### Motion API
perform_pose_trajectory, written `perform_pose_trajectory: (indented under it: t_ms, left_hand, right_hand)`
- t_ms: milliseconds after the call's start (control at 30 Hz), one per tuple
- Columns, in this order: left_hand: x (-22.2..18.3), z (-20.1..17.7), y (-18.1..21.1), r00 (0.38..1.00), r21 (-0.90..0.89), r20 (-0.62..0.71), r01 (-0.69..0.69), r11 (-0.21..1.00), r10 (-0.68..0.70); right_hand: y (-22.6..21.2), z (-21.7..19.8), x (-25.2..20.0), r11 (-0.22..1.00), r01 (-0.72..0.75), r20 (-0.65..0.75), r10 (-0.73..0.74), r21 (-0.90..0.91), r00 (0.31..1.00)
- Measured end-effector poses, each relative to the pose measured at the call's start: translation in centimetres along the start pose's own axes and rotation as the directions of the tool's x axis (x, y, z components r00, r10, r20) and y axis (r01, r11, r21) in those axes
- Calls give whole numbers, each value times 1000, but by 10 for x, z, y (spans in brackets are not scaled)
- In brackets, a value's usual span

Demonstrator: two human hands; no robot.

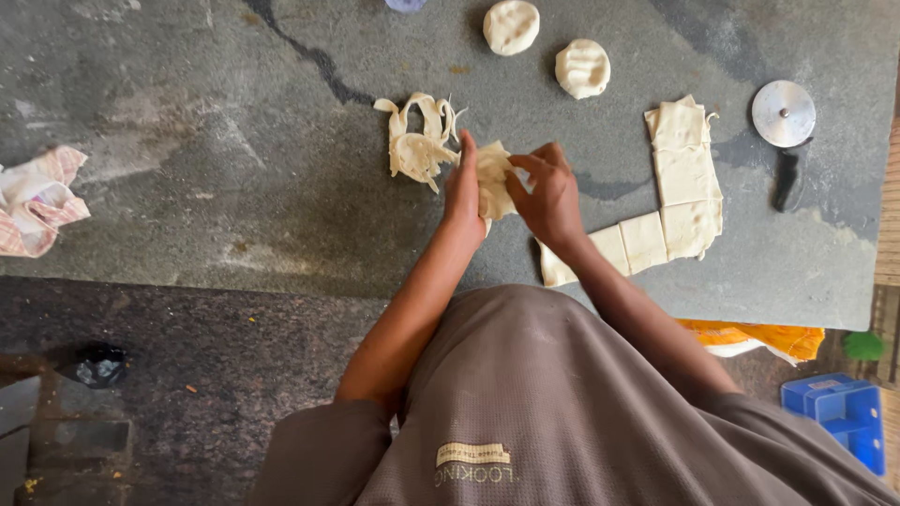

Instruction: The person rolls pieces of dough into balls between their palms and places them on a counter.

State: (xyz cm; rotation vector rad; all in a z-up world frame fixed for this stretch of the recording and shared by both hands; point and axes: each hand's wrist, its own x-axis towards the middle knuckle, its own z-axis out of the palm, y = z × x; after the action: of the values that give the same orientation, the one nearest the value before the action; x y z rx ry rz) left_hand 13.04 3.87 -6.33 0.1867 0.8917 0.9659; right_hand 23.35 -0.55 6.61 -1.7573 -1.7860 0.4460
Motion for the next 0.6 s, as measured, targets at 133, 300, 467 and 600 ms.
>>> perform_pose_trajectory:
  t_ms: [133, 300, 467, 600]
  left_hand:
    - [0, -17, -13, 994, -187, 93, 68, 980, -51]
    - [-23, 9, 14, 987, -200, 63, 155, 967, -145]
    - [-73, 65, 37, 907, 261, 399, -252, 932, 133]
    - [-83, 90, 40, 775, 467, 541, -600, 649, 327]
  right_hand:
    - [-2, 0, -17, 988, 127, -35, -130, -90, 991]
    - [3, 11, -26, 903, 425, 142, -413, -66, 900]
    - [30, 18, -6, 906, 3, -138, 62, 424, 988]
    - [69, -3, 55, 519, -274, -95, 576, 810, 812]
